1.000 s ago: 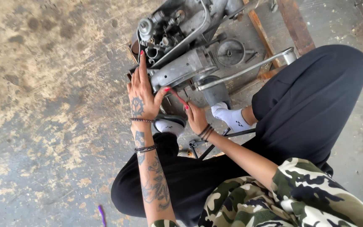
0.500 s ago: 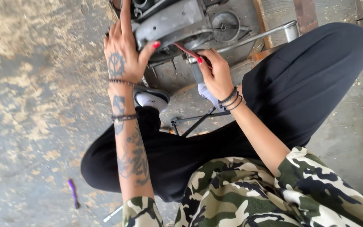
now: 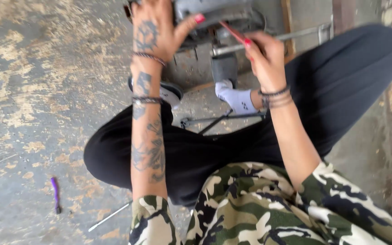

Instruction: Removing an engine cover and cleaning internal components of a motorcycle engine using a small tool

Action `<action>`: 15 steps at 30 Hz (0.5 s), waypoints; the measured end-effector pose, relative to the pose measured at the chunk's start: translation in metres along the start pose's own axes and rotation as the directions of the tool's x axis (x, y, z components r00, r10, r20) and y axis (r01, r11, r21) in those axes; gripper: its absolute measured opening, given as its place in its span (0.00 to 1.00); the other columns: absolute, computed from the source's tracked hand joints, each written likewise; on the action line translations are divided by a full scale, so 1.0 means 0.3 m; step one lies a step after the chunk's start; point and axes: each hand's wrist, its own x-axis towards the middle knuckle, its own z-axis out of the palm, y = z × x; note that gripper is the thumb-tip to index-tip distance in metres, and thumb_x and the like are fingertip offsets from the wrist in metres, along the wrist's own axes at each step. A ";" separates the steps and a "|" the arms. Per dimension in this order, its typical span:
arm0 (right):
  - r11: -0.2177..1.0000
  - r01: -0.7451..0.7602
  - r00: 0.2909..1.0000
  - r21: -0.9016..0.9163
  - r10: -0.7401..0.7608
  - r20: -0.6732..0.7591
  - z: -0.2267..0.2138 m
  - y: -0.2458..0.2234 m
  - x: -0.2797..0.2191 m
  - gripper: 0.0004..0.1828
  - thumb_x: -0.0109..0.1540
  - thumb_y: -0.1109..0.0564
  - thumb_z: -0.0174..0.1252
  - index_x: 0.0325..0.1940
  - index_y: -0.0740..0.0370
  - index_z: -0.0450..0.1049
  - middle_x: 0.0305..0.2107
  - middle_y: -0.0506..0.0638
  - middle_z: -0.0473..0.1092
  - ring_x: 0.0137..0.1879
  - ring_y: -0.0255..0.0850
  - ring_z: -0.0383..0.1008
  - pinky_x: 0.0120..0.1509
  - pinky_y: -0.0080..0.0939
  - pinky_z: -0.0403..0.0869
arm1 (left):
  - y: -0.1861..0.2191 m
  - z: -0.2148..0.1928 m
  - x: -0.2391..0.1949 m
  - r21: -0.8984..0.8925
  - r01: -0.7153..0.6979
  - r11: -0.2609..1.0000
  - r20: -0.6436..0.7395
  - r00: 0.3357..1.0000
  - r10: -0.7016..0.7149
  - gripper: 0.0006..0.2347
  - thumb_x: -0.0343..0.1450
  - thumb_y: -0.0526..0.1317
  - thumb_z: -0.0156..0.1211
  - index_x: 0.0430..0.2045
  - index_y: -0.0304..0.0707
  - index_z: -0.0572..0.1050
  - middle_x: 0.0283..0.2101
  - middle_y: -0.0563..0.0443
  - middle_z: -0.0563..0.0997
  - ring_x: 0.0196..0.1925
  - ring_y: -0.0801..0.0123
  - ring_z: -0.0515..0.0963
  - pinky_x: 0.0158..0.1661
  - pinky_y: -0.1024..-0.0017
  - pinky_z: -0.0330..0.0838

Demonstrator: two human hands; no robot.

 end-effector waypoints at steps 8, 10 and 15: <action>0.913 -0.401 0.905 0.072 0.383 0.185 0.172 0.073 0.080 0.10 0.69 0.56 0.50 0.53 0.61 0.70 0.19 0.51 0.70 0.16 0.32 0.64 0.15 0.30 0.59 | 0.030 -0.019 -0.024 -0.106 0.095 0.990 0.044 0.995 -0.090 0.45 0.72 0.78 0.36 0.76 0.49 0.36 0.54 0.44 0.80 0.54 0.50 0.77 0.50 0.48 0.69; 0.853 -0.510 0.846 0.109 0.475 0.243 0.195 0.070 0.106 0.14 0.70 0.54 0.48 0.56 0.62 0.67 0.17 0.53 0.70 0.14 0.33 0.62 0.14 0.31 0.58 | 0.035 -0.043 -0.011 -0.122 0.119 0.985 0.062 0.992 -0.112 0.46 0.71 0.77 0.39 0.76 0.48 0.37 0.54 0.43 0.79 0.53 0.49 0.76 0.49 0.46 0.68; 0.569 -0.602 0.793 0.559 0.505 0.341 0.083 0.098 0.088 0.11 0.67 0.55 0.51 0.50 0.63 0.72 0.12 0.41 0.48 0.10 0.25 0.45 0.10 0.23 0.51 | 0.035 -0.074 0.001 -0.337 0.221 0.915 0.123 0.974 -0.190 0.55 0.60 0.73 0.64 0.76 0.43 0.44 0.57 0.37 0.78 0.55 0.47 0.77 0.55 0.51 0.65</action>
